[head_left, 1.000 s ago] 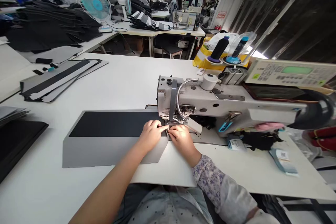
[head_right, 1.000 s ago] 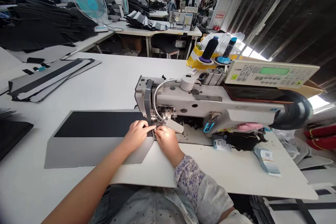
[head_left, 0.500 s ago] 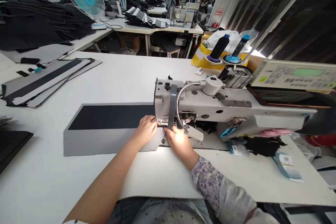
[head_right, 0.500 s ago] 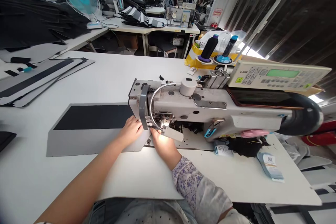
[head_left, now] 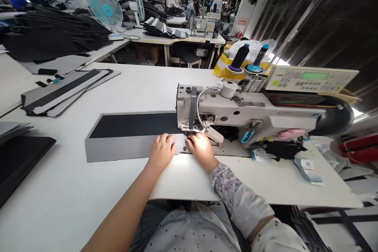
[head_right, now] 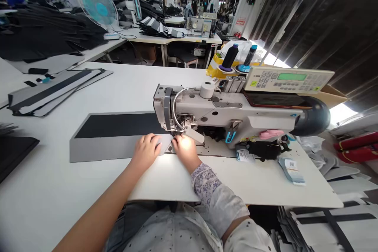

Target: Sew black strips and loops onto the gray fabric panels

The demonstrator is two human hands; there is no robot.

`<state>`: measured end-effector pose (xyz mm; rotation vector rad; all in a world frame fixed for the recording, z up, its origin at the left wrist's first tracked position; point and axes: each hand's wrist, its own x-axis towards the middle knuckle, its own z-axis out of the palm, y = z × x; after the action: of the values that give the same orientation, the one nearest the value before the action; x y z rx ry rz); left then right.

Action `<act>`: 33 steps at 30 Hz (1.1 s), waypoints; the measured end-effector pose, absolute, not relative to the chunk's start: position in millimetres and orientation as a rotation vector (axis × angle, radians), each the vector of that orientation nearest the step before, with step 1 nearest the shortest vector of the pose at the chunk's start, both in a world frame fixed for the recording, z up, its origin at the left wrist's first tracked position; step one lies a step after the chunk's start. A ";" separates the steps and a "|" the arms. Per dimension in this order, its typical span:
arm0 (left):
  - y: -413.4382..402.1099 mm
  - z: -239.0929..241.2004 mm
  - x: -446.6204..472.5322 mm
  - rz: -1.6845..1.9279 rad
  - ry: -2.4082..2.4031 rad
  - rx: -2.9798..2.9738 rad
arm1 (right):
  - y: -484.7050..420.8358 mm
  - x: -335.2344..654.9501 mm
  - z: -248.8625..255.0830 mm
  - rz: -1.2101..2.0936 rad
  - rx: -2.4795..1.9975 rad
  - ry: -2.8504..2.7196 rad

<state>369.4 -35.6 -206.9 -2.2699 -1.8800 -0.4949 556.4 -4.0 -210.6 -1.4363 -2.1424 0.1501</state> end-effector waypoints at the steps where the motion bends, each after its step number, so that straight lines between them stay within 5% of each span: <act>1: -35.1 -205.2 370.4 -0.477 -1.882 -2.270 | -4.1 554.7 -210.5 0.147 -1.452 -2.123; 12: -48.9 -182.2 386.0 -0.182 -1.924 -2.365 | -3.1 539.7 -214.5 0.070 -1.660 -2.062; 33: -51.6 -205.4 398.4 -0.532 -1.619 -2.609 | -41.9 556.4 -216.9 0.312 -1.226 -2.173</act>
<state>398.4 -51.6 -205.4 -2.6094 -1.6192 -0.5321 556.4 -41.9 -216.9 -1.2263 -2.1726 0.3125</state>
